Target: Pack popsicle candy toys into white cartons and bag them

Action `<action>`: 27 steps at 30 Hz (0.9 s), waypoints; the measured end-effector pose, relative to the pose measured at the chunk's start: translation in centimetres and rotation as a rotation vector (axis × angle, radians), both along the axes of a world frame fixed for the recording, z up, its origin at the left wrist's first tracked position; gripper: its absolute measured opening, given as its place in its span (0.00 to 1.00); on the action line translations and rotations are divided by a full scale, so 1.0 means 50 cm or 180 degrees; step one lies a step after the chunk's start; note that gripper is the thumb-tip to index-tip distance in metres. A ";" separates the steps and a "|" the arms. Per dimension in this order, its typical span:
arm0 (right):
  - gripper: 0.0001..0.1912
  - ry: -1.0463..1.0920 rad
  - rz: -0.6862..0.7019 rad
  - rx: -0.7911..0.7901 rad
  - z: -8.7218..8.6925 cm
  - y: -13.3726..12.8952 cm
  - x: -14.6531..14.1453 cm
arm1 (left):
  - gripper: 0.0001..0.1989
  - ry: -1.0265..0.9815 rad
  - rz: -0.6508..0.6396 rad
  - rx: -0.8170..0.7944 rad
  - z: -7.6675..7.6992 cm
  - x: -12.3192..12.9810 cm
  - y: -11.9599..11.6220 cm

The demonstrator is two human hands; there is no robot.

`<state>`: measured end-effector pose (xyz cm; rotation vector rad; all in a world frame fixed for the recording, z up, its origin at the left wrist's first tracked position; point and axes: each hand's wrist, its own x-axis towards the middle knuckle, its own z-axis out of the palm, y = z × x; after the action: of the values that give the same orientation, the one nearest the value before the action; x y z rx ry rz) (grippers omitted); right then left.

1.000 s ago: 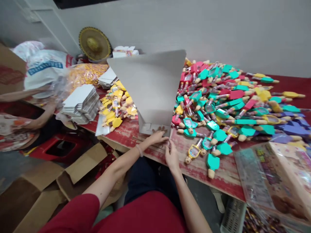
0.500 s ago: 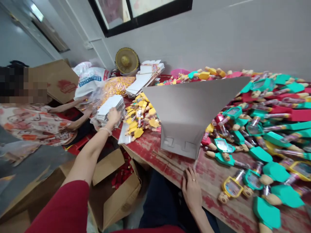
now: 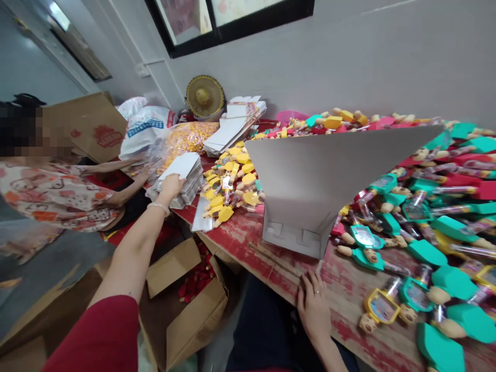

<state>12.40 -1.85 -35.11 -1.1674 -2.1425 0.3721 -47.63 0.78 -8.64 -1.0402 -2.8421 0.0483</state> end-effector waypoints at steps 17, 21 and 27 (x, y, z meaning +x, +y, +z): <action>0.25 0.1165 -0.0173 -0.1752 0.109 0.004 -0.001 | 0.26 0.0393 0.0357 0.1698 0.053 0.156 -0.072; 0.27 0.2091 0.0133 -0.2317 0.262 0.017 -0.078 | 0.26 -0.0715 0.0476 0.3310 -0.084 0.409 -0.237; 0.30 0.3455 0.0315 -0.3591 0.370 0.023 -0.173 | 0.25 -0.3008 0.0179 0.3437 -0.271 0.784 -0.363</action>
<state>3.75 -0.73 -16.61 -0.9553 -0.9255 1.8960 -8.41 -17.35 -22.18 -0.7654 -2.6901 -2.1548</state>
